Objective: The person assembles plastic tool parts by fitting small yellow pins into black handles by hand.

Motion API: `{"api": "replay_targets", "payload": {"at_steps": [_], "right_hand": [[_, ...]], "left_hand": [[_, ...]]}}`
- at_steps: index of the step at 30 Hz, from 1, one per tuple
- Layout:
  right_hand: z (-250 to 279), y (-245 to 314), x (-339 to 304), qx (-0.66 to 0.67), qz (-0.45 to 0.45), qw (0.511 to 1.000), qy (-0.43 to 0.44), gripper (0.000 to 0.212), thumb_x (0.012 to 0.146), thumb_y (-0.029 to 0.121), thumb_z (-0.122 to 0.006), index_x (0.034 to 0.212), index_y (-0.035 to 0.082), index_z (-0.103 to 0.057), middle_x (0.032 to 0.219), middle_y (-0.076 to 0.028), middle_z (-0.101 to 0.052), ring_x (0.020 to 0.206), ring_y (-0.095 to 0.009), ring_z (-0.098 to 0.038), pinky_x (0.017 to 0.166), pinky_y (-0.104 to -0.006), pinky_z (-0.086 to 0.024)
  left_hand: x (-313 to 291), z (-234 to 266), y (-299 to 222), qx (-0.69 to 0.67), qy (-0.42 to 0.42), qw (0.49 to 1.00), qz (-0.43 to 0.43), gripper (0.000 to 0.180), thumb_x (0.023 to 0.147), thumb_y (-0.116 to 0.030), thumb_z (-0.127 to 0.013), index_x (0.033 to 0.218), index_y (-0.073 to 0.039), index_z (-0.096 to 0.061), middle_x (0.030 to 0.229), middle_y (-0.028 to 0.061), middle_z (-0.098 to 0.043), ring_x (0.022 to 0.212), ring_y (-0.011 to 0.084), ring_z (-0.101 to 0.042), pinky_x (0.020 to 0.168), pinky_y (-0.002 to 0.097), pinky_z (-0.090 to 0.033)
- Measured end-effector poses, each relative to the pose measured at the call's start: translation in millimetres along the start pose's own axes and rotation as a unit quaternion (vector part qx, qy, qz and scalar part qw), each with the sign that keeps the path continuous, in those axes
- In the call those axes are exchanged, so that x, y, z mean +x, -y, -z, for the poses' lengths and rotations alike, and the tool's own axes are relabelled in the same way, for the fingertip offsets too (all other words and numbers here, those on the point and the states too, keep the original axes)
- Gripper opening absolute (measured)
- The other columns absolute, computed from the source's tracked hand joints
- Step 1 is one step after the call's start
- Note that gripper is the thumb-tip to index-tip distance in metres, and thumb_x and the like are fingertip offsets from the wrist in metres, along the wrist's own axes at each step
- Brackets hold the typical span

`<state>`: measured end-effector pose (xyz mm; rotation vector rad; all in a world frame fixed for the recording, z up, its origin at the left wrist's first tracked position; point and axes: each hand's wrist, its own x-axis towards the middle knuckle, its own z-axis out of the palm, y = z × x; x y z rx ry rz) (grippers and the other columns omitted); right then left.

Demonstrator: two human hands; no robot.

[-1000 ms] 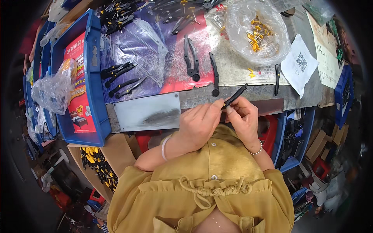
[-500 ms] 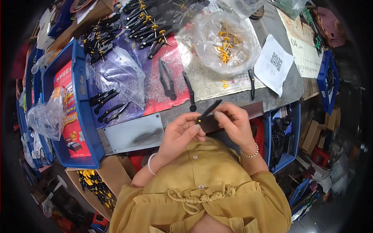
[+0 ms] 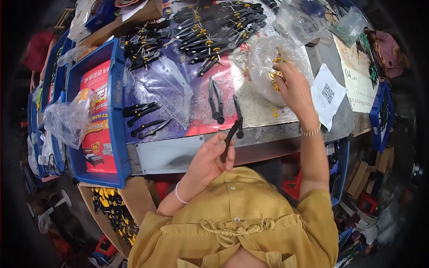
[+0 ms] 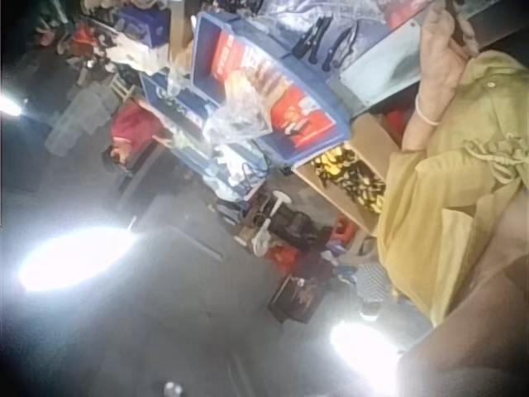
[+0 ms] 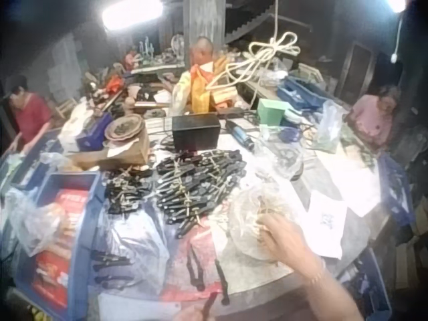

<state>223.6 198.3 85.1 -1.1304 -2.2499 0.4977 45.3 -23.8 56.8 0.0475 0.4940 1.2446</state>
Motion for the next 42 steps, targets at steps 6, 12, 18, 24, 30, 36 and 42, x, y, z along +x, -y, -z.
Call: {"api": "replay_targets", "payload": {"at_steps": [6,12,18,24,30,36,42], "right_hand": [[-27.0,-34.6,33.2,-0.318,0.022,0.932,0.174,0.018,0.075,0.006,-0.056,0.091,-0.001,-0.058,0.092,-0.018,-0.062,0.079,-0.036,-0.061,0.068,-0.0436,-0.050],[-4.2,-28.3,28.2,-0.105,-0.032,0.992,0.068,0.012,0.081,0.009,-0.054,0.090,0.002,-0.056,0.086,-0.021,-0.062,0.077,-0.041,-0.058,0.069,-0.0449,-0.046],[26.6,23.0,6.0,0.331,-0.163,0.925,-0.088,0.012,0.090,0.010,-0.051,0.096,-0.001,-0.051,0.082,-0.009,-0.063,0.060,-0.009,-0.055,0.053,-0.0234,-0.045],[31.1,78.1,-54.3,0.373,-0.137,0.896,0.200,0.021,0.084,0.000,-0.058,0.104,-0.003,-0.057,0.093,-0.008,-0.065,0.075,-0.013,-0.066,0.061,-0.0220,-0.048],[23.5,93.0,-68.9,0.215,-0.011,0.940,0.265,0.021,0.080,0.010,-0.066,0.099,0.003,-0.060,0.078,-0.013,-0.063,0.063,-0.026,-0.064,0.055,-0.0322,-0.049],[21.9,96.5,-69.3,0.199,0.011,0.949,0.243,0.022,0.079,0.013,-0.067,0.098,0.004,-0.061,0.073,-0.014,-0.062,0.060,-0.030,-0.061,0.053,-0.0354,-0.047],[26.5,98.4,-65.5,0.212,-0.069,0.931,0.288,0.018,0.079,0.013,-0.065,0.094,0.003,-0.062,0.068,-0.015,-0.060,0.060,-0.032,-0.060,0.053,-0.0371,-0.047]], "left_hand": [[-0.8,6.1,-3.5,-0.129,0.024,0.991,0.040,0.021,0.094,-0.021,-0.050,0.109,-0.006,-0.051,0.076,0.0052,-0.053,0.059,0.0153,-0.050,0.053,0.0261,-0.040],[0.5,9.7,-5.6,-0.174,0.025,0.982,0.069,0.025,0.094,-0.026,-0.050,0.112,-0.009,-0.052,0.073,0.0025,-0.046,0.056,0.0129,-0.042,0.050,0.0253,-0.034],[7.3,10.5,-4.7,-0.208,0.041,0.974,0.077,0.023,0.094,-0.025,-0.050,0.110,-0.007,-0.052,0.072,0.0025,-0.049,0.058,0.0131,-0.046,0.051,0.0255,-0.036],[13.5,4.3,-4.9,-0.184,0.040,0.981,0.056,0.023,0.094,-0.022,-0.050,0.109,-0.005,-0.050,0.072,0.0043,-0.054,0.059,0.0144,-0.051,0.052,0.0266,-0.037],[16.1,-3.3,-5.4,-0.154,0.023,0.987,0.036,0.024,0.095,-0.021,-0.049,0.111,-0.004,-0.051,0.072,0.0053,-0.055,0.058,0.0146,-0.051,0.052,0.0267,-0.037],[16.7,-3.2,-2.5,-0.119,0.007,0.993,0.011,0.024,0.094,-0.020,-0.051,0.112,-0.003,-0.051,0.072,0.0067,-0.055,0.058,0.0154,-0.053,0.053,0.0265,-0.041],[14.0,-7.8,2.4,0.069,-0.048,0.995,-0.052,0.023,0.094,-0.016,-0.052,0.112,-0.002,-0.051,0.078,0.0082,-0.060,0.061,0.0138,-0.057,0.056,0.0238,-0.047]]}}
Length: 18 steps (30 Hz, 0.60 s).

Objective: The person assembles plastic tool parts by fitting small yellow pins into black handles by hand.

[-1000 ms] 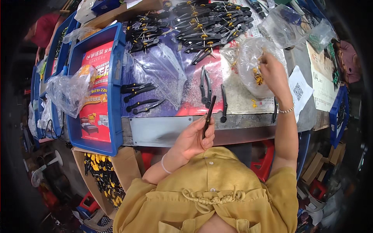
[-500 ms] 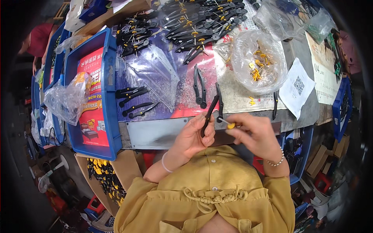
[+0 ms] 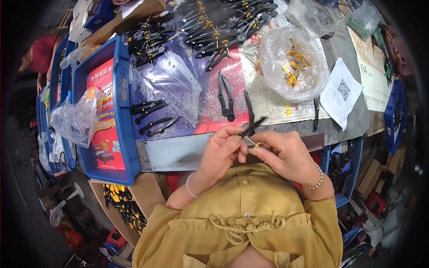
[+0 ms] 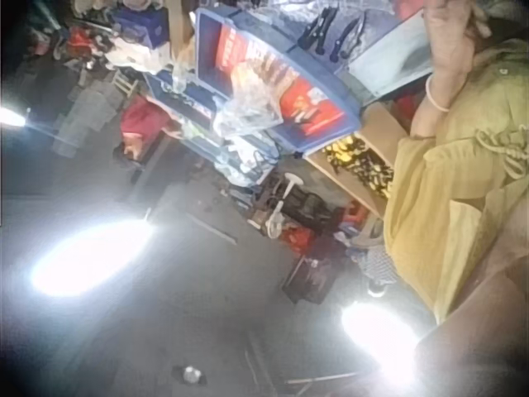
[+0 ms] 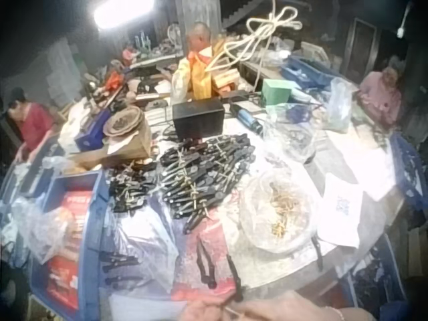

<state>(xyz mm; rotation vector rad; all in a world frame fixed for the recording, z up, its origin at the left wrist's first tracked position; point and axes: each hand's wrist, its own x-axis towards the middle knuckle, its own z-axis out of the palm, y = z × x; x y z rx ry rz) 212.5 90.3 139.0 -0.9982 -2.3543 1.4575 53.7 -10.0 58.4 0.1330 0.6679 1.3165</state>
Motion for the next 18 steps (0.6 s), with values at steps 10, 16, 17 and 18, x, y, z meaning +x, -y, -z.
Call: {"api": "replay_targets", "payload": {"at_steps": [10,16,17,18], "right_hand": [[-11.3,5.1,-2.7,0.001,0.019,0.995,0.097,0.018,0.078,0.014,-0.069,0.090,0.002,-0.064,0.072,-0.017,-0.062,0.059,-0.033,-0.060,0.054,-0.0340,-0.047],[-3.3,4.9,-9.1,0.064,-0.008,0.998,0.017,0.017,0.080,0.015,-0.066,0.090,0.002,-0.061,0.062,-0.014,-0.058,0.054,-0.026,-0.060,0.051,-0.0334,-0.046],[2.3,8.2,-8.7,0.072,-0.045,0.996,0.016,0.016,0.081,0.015,-0.066,0.090,0.002,-0.061,0.061,-0.013,-0.058,0.052,-0.024,-0.060,0.050,-0.0319,-0.046],[2.0,7.6,-7.8,0.071,-0.046,0.996,0.015,0.016,0.081,0.015,-0.066,0.090,0.002,-0.061,0.061,-0.013,-0.058,0.052,-0.024,-0.060,0.050,-0.0319,-0.046]], "left_hand": [[0.4,-3.3,4.5,0.030,-0.145,0.985,-0.086,0.023,0.096,-0.018,-0.048,0.112,-0.002,-0.050,0.072,0.0028,-0.052,0.054,0.0084,-0.045,0.051,0.0211,-0.039],[4.8,8.0,-16.6,-0.167,0.002,0.986,-0.013,0.027,0.097,-0.026,-0.046,0.113,-0.005,-0.051,0.066,0.0005,-0.044,0.048,0.0074,-0.038,0.047,0.0210,-0.031],[6.2,8.5,-15.7,-0.225,0.021,0.974,0.020,0.027,0.097,-0.026,-0.046,0.113,-0.006,-0.051,0.065,0.0000,-0.043,0.048,0.0076,-0.038,0.047,0.0212,-0.032],[7.4,9.6,-14.5,-0.225,0.022,0.974,0.021,0.027,0.097,-0.026,-0.046,0.113,-0.006,-0.051,0.065,0.0000,-0.043,0.048,0.0076,-0.038,0.047,0.0212,-0.032]]}}
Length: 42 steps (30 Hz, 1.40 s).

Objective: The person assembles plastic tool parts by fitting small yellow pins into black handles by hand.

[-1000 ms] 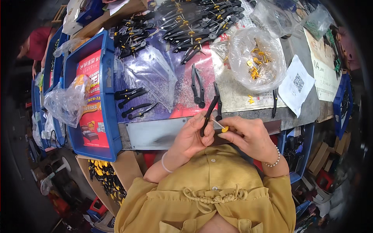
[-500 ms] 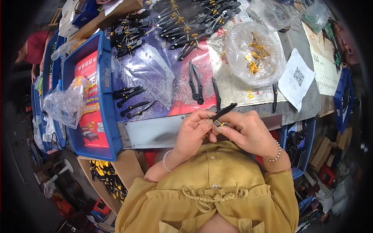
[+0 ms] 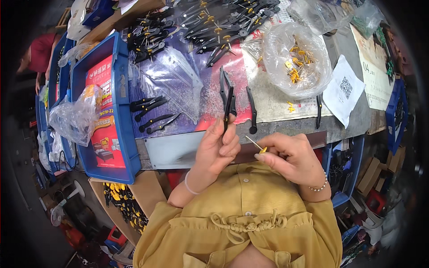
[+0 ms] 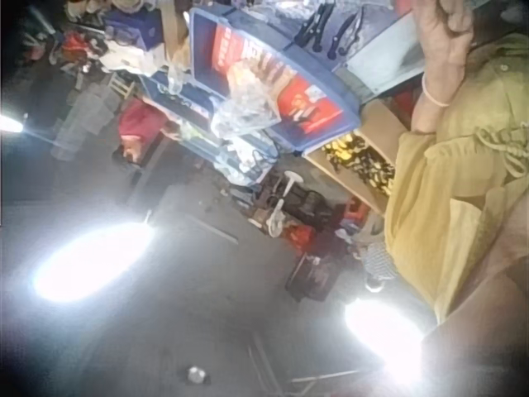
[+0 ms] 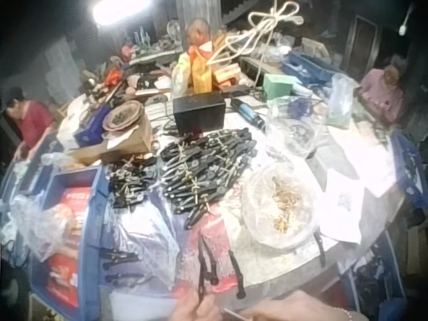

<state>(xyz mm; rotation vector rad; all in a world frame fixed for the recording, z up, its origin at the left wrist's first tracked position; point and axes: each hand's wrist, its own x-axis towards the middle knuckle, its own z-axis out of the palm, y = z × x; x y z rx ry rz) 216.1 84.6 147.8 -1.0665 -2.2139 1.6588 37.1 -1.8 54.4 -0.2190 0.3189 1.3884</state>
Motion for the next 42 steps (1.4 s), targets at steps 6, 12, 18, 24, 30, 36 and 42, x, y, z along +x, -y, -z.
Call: {"api": "replay_targets", "payload": {"at_steps": [6,12,18,24,30,36,42], "right_hand": [[0.2,-3.4,4.4,-0.003,-0.001,1.000,-0.003,0.018,0.081,0.015,-0.066,0.092,0.002,-0.060,0.060,-0.012,-0.058,0.051,-0.022,-0.060,0.049,-0.0305,-0.044],[30.7,-29.4,35.7,-0.184,-0.015,0.945,-0.269,0.018,0.082,0.015,-0.065,0.092,0.001,-0.060,0.061,-0.016,-0.058,0.054,-0.030,-0.059,0.051,-0.0355,-0.044],[77.8,-70.7,88.0,-0.380,-0.001,0.875,-0.300,0.024,0.081,0.013,-0.062,0.101,0.002,-0.057,0.075,-0.017,-0.063,0.073,-0.035,-0.062,0.062,-0.0403,-0.046],[45.6,-45.1,31.6,-0.128,-0.049,0.969,-0.203,0.034,0.080,0.007,-0.062,0.113,0.002,-0.054,0.088,-0.011,-0.064,0.066,-0.018,-0.061,0.059,-0.0301,-0.046],[-6.9,-58.8,-7.6,0.390,-0.058,0.918,-0.047,0.028,0.085,0.007,-0.061,0.111,-0.001,-0.055,0.086,-0.005,-0.059,0.057,-0.004,-0.048,0.051,-0.0171,-0.039],[-14.5,-80.2,-12.4,0.488,-0.106,0.857,-0.123,0.011,0.088,0.011,-0.059,0.094,0.001,-0.060,0.064,-0.002,-0.056,0.047,-0.003,-0.043,0.041,-0.0167,-0.033],[-15.2,-80.5,-12.2,0.465,-0.113,0.871,-0.109,0.011,0.087,0.011,-0.061,0.093,0.002,-0.060,0.063,-0.001,-0.056,0.047,-0.003,-0.044,0.041,-0.0157,-0.033]], "left_hand": [[0.4,4.4,6.0,-0.064,0.015,0.997,0.050,0.025,0.096,-0.026,-0.047,0.110,-0.006,-0.052,0.065,0.0002,-0.043,0.049,0.0082,-0.039,0.047,0.0218,-0.033],[-4.0,-2.0,4.2,0.000,-0.010,0.999,0.043,0.023,0.095,-0.024,-0.050,0.107,-0.005,-0.051,0.068,0.0014,-0.045,0.052,0.0096,-0.040,0.050,0.0235,-0.033],[-7.6,-15.6,9.7,0.127,-0.001,0.991,0.030,0.020,0.095,-0.021,-0.050,0.106,-0.004,-0.050,0.073,0.0025,-0.050,0.056,0.0103,-0.046,0.053,0.0235,-0.037],[-13.2,-18.4,24.4,0.578,-0.019,0.805,-0.136,0.021,0.093,-0.003,-0.045,0.114,0.002,-0.047,0.084,0.0065,-0.059,0.072,0.0101,-0.058,0.065,0.0229,-0.049],[-9.5,-30.4,31.2,0.648,-0.014,0.755,-0.100,0.021,0.092,-0.002,-0.047,0.112,0.005,-0.048,0.087,0.0092,-0.062,0.076,0.0114,-0.060,0.067,0.0226,-0.051],[-5.7,-24.6,41.3,0.429,-0.012,0.901,0.064,0.019,0.092,-0.007,-0.052,0.109,0.003,-0.052,0.085,0.0087,-0.063,0.075,0.0130,-0.061,0.069,0.0260,-0.050],[-4.5,-19.3,37.5,0.312,-0.028,0.936,0.159,0.020,0.094,-0.018,-0.053,0.102,-0.001,-0.056,0.082,0.0076,-0.063,0.069,0.0130,-0.059,0.065,0.0243,-0.048]]}}
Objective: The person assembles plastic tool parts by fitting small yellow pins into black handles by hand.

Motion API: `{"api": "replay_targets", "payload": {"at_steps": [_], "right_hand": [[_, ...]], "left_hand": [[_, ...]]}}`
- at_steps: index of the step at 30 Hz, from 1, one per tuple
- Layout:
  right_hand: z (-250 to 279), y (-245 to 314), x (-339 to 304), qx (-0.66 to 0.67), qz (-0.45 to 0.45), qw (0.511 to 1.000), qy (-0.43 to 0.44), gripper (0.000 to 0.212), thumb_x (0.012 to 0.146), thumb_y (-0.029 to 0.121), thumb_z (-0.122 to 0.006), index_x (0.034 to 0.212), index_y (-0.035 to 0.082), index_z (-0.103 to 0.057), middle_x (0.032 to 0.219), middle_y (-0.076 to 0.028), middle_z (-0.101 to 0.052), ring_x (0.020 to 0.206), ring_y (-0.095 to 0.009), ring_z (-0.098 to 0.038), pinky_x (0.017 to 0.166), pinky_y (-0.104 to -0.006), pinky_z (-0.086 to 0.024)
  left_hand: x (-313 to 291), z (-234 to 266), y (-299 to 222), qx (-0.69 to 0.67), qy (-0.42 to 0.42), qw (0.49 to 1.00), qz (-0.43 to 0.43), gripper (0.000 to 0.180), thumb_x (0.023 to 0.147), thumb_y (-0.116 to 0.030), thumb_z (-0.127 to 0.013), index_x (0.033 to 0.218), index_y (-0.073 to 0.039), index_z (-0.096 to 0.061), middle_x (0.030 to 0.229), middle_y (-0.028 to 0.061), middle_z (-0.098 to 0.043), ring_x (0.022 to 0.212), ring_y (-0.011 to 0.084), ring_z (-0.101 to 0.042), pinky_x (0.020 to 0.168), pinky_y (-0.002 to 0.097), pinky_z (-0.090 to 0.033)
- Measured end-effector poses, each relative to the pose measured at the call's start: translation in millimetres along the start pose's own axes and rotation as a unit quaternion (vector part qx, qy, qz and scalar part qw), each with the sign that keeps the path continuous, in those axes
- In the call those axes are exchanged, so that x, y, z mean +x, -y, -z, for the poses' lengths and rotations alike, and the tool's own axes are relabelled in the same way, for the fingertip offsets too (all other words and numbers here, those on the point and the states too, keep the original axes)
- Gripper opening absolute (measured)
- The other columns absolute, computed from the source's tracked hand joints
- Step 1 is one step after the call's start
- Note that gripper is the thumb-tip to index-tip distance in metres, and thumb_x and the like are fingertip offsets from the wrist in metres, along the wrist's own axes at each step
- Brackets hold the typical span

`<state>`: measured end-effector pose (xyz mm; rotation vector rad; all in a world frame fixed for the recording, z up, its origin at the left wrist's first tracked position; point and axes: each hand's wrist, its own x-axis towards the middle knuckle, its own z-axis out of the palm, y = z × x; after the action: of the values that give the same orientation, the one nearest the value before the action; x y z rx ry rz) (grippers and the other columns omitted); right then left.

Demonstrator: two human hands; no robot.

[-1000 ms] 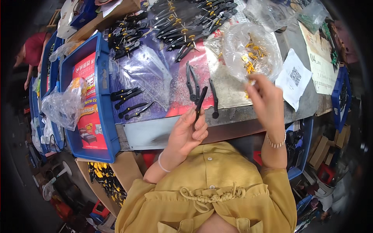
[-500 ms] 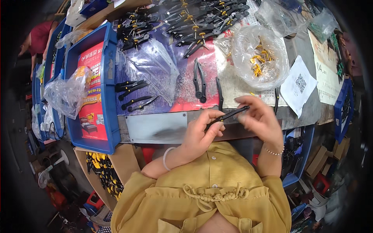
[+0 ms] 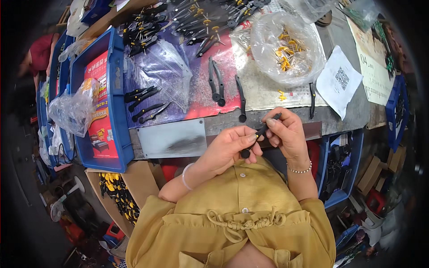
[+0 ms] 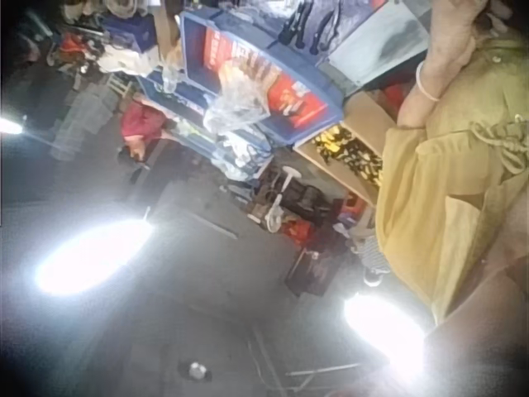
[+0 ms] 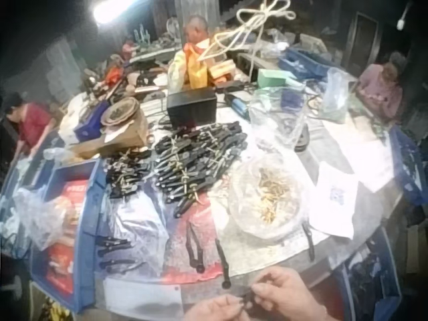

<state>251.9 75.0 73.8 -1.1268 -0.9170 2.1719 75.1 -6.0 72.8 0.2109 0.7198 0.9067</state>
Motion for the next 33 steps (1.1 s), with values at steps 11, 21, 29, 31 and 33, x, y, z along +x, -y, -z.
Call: {"api": "replay_targets", "payload": {"at_steps": [11,21,29,31,33], "right_hand": [[8.1,-7.7,-7.8,0.021,0.026,0.999,0.012,0.019,0.086,0.010,-0.061,0.100,-0.001,-0.058,0.069,-0.007,-0.060,0.049,-0.004,-0.050,0.042,-0.0165,-0.039],[8.9,-16.4,-8.5,0.044,0.046,0.998,0.021,0.017,0.086,0.008,-0.059,0.101,0.000,-0.058,0.069,-0.006,-0.060,0.051,-0.006,-0.048,0.045,-0.0195,-0.038],[9.4,-19.7,-8.8,0.061,0.041,0.997,0.023,0.018,0.085,0.006,-0.061,0.101,0.000,-0.058,0.070,-0.005,-0.059,0.053,-0.005,-0.049,0.046,-0.0190,-0.038],[9.3,-20.1,-8.2,0.059,0.042,0.997,0.022,0.019,0.084,0.006,-0.062,0.101,0.000,-0.058,0.070,-0.004,-0.059,0.053,-0.005,-0.048,0.046,-0.0188,-0.038],[9.1,-19.9,-8.4,0.058,0.042,0.997,0.022,0.019,0.083,0.005,-0.063,0.101,0.001,-0.058,0.070,-0.004,-0.058,0.053,-0.005,-0.048,0.047,-0.0186,-0.038]], "left_hand": [[0.9,-16.0,7.9,0.434,-0.148,0.851,-0.254,0.015,0.084,-0.008,-0.065,0.093,0.001,-0.059,0.081,0.0084,-0.064,0.069,0.0167,-0.062,0.062,0.0284,-0.049],[3.2,-11.9,0.0,0.649,-0.143,0.618,-0.419,0.025,0.066,-0.002,-0.075,0.086,-0.001,-0.061,0.078,0.0107,-0.063,0.068,0.0278,-0.060,0.060,0.0351,-0.047],[3.1,-11.1,-0.5,0.664,-0.140,0.611,-0.407,0.023,0.068,-0.003,-0.074,0.087,-0.002,-0.061,0.077,0.0106,-0.062,0.068,0.0278,-0.060,0.061,0.0361,-0.046],[3.0,-11.0,-0.8,0.670,-0.135,0.605,-0.408,0.024,0.068,-0.003,-0.074,0.088,-0.002,-0.061,0.076,0.0109,-0.062,0.068,0.0276,-0.059,0.060,0.0357,-0.045],[2.1,-12.5,-2.0,0.669,-0.135,0.608,-0.406,0.025,0.068,-0.003,-0.074,0.089,-0.002,-0.061,0.076,0.0112,-0.062,0.067,0.0283,-0.059,0.060,0.0360,-0.045]]}}
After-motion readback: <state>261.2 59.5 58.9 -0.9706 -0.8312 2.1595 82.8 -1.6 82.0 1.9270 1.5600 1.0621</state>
